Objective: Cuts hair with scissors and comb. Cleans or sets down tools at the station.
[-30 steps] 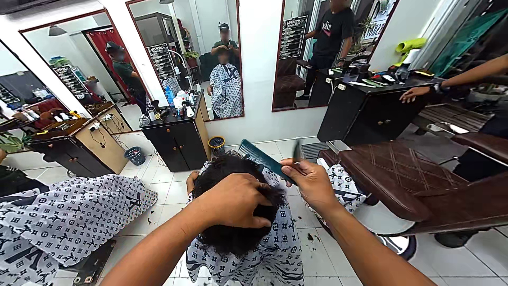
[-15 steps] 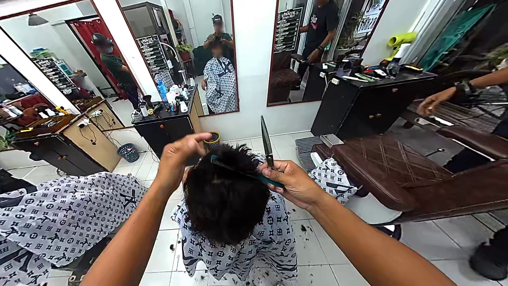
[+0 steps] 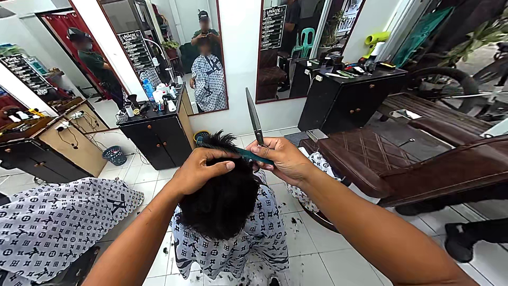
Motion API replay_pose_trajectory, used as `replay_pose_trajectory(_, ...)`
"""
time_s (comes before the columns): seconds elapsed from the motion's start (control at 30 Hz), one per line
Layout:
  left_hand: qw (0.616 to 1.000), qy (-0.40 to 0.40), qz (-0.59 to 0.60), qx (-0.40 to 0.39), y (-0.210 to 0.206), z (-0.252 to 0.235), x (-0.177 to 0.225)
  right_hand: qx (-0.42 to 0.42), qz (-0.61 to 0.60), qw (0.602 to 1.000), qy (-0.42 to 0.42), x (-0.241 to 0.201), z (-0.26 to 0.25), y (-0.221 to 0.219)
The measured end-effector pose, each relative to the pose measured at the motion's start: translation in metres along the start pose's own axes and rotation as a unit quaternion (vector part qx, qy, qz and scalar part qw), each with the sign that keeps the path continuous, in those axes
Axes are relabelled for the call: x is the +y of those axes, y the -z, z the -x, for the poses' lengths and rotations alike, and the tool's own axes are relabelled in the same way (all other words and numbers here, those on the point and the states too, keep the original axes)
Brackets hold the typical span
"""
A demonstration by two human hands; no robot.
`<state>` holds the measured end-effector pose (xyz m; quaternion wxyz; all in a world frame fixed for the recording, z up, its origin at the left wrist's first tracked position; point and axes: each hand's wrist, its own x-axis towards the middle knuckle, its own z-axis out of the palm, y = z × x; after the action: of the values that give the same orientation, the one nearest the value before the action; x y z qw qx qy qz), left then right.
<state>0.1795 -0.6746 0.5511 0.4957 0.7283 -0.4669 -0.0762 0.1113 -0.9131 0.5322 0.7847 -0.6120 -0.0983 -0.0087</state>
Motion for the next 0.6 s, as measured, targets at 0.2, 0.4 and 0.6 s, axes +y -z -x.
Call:
replay_pose_trajectory(0.2,0.999,-0.033,0.03,0.03,-0.005,-0.003,0.003,0.083,0.082,0.97,0.212,0.014,0.009,-0.017)
replay_pose_trajectory(0.4,0.993,0.032,0.057,0.097,-0.011,-0.002,0.017,-0.035,0.326,0.906,0.27,0.018,0.016,0.009)
replay_pose_trajectory(0.6,0.997,-0.023,0.037,0.06,-0.002,0.0,0.011,-0.061,0.413,0.872,0.254,0.005,0.03,0.07)
